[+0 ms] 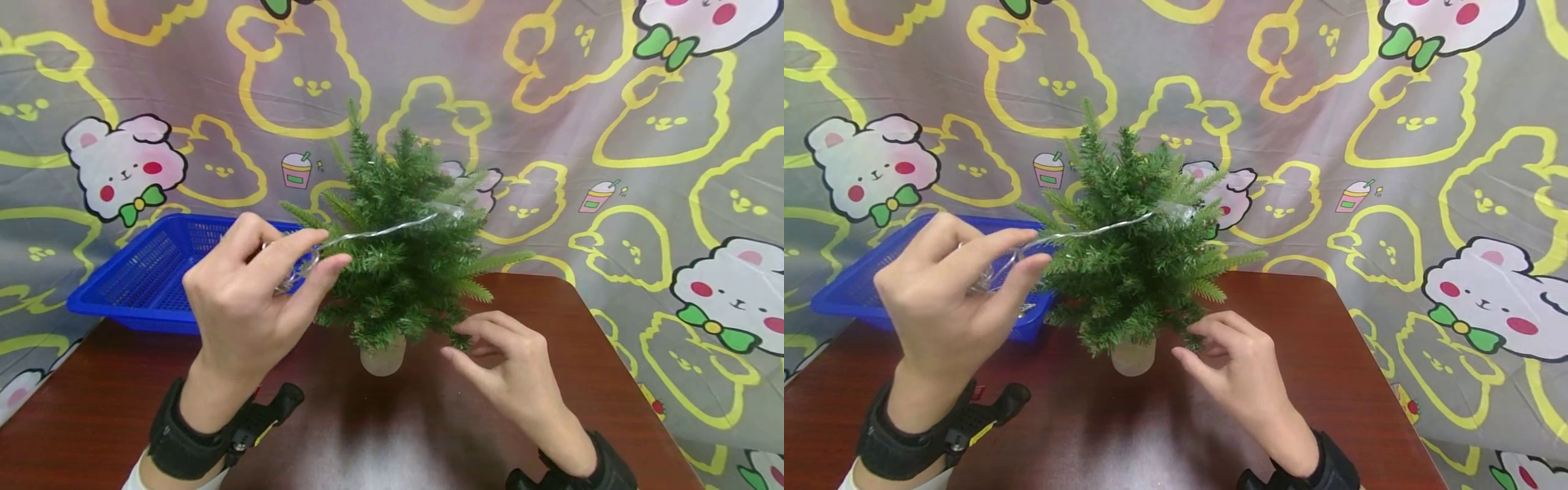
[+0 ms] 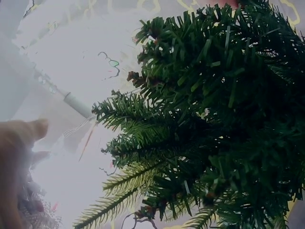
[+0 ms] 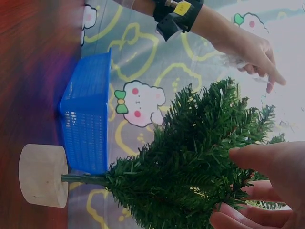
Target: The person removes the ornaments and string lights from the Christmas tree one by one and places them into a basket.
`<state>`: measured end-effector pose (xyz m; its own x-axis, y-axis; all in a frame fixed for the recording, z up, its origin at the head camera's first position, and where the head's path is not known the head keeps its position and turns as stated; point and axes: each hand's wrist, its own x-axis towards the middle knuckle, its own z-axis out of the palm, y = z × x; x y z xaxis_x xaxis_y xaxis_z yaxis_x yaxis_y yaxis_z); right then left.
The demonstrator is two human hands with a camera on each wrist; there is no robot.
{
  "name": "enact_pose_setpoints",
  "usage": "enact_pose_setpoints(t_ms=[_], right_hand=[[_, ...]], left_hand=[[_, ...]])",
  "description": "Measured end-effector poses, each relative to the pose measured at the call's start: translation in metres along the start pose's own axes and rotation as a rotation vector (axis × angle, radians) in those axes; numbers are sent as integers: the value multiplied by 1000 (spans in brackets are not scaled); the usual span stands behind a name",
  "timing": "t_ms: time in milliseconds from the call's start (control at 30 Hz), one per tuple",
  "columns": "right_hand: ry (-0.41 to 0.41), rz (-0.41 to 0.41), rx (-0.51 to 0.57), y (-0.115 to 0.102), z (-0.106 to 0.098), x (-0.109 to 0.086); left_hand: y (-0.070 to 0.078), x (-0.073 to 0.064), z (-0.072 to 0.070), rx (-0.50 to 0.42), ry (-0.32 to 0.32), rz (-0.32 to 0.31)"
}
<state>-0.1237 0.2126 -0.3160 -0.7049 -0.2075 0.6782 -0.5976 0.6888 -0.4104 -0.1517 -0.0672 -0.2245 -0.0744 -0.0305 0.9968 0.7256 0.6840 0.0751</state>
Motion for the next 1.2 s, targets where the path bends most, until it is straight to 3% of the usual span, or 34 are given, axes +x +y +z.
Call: enact_pose_setpoints(t_ms=[300,600,1000,1200], right_hand=[[-5,3,33,-3,0,0],[-6,-21,52,-3,1,-2],[-62,-50,151,3,-16,6],[35,-13,150,7,-37,12]], left_hand=[[0,-2,3,-22,5,-23],[1,-2,7,-83,-75,6],[1,-5,7,-46,-120,25],[2,-4,9,-66,-130,39]])
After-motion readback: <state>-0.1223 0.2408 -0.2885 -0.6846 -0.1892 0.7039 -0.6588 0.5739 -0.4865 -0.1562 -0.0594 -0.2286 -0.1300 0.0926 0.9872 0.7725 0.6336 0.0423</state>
